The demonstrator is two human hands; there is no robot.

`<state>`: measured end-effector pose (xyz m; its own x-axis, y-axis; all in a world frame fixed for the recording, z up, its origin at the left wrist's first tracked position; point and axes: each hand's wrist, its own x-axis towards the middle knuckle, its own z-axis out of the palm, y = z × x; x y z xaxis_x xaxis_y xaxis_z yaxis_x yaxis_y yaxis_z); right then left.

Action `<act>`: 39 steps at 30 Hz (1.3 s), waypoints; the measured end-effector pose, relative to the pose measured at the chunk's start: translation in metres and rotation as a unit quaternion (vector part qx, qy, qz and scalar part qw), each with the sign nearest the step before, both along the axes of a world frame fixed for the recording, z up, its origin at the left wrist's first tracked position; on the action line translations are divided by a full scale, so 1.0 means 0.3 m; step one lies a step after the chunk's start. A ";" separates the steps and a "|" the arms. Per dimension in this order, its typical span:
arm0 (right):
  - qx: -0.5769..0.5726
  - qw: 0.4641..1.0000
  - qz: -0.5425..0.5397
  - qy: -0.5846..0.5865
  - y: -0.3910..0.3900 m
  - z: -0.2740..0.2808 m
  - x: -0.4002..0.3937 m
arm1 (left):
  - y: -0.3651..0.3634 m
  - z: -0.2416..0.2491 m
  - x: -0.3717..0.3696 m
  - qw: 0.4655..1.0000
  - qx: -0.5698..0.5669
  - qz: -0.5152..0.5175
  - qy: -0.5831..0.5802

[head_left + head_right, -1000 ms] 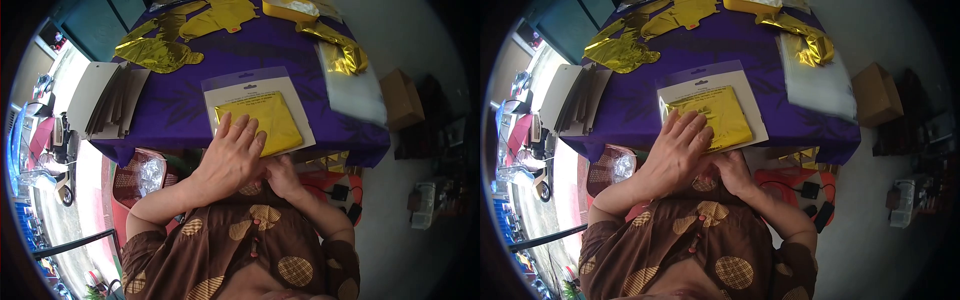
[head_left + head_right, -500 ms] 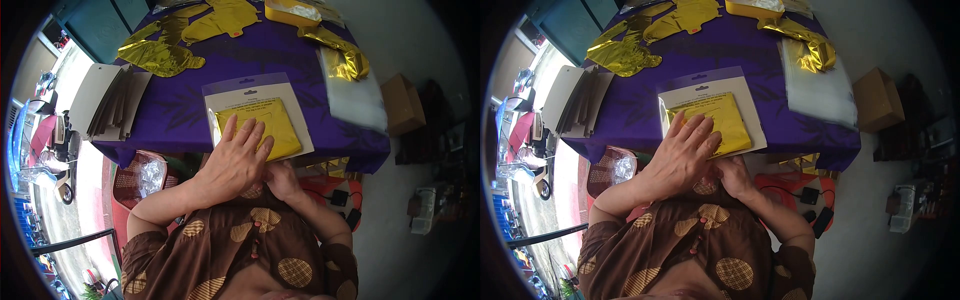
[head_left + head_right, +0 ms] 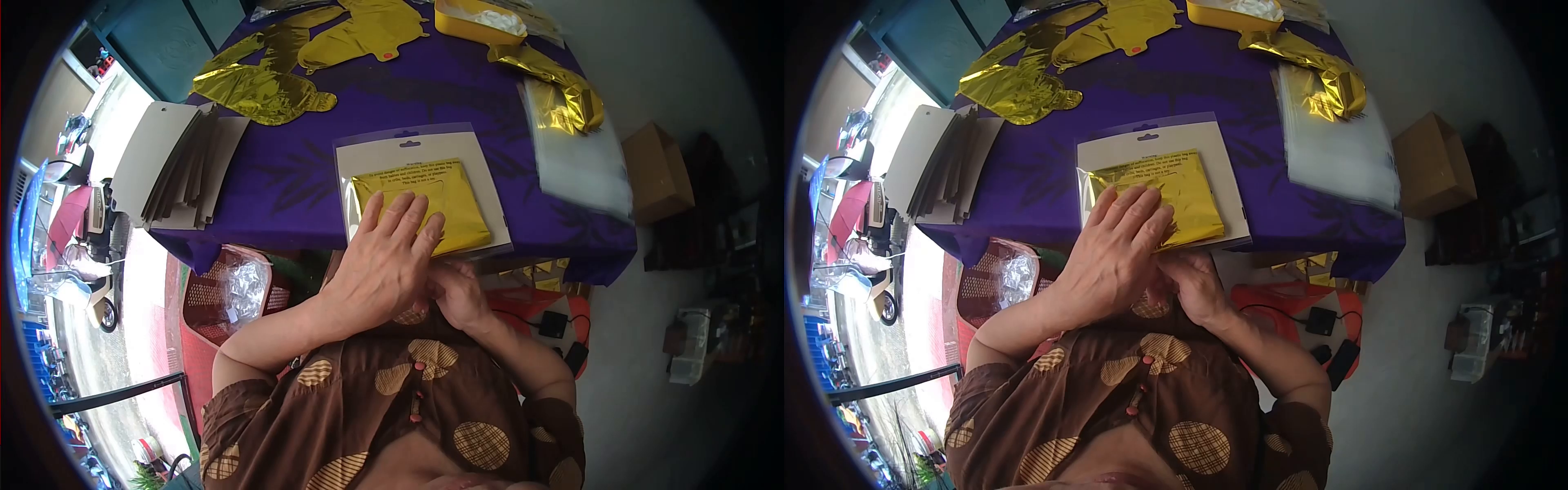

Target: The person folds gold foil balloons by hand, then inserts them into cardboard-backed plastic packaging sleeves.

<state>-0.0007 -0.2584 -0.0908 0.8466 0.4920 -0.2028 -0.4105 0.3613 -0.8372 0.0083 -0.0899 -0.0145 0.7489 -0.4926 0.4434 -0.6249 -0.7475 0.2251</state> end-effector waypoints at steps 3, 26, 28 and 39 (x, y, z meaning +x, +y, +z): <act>0.006 1.000 -0.006 0.010 0.004 0.013 -0.002 | 0.001 -0.005 0.000 1.000 0.000 0.004 0.001; -0.027 0.999 0.017 -0.006 0.002 -0.002 0.006 | -0.013 -0.001 0.031 0.999 0.029 -0.015 -0.005; -0.037 0.999 0.017 -0.011 0.001 -0.010 0.003 | -0.013 -0.002 0.031 1.000 0.024 -0.011 -0.003; -0.034 0.998 0.035 -0.043 -0.004 -0.009 -0.004 | -0.002 -0.018 0.037 1.000 0.012 -0.010 0.000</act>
<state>-0.0018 -0.2595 -0.0934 0.8259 0.5388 -0.1663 -0.3593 0.2756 -0.8916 0.0193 -0.0904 -0.0200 0.7388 -0.5186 0.4303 -0.6401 -0.7398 0.2074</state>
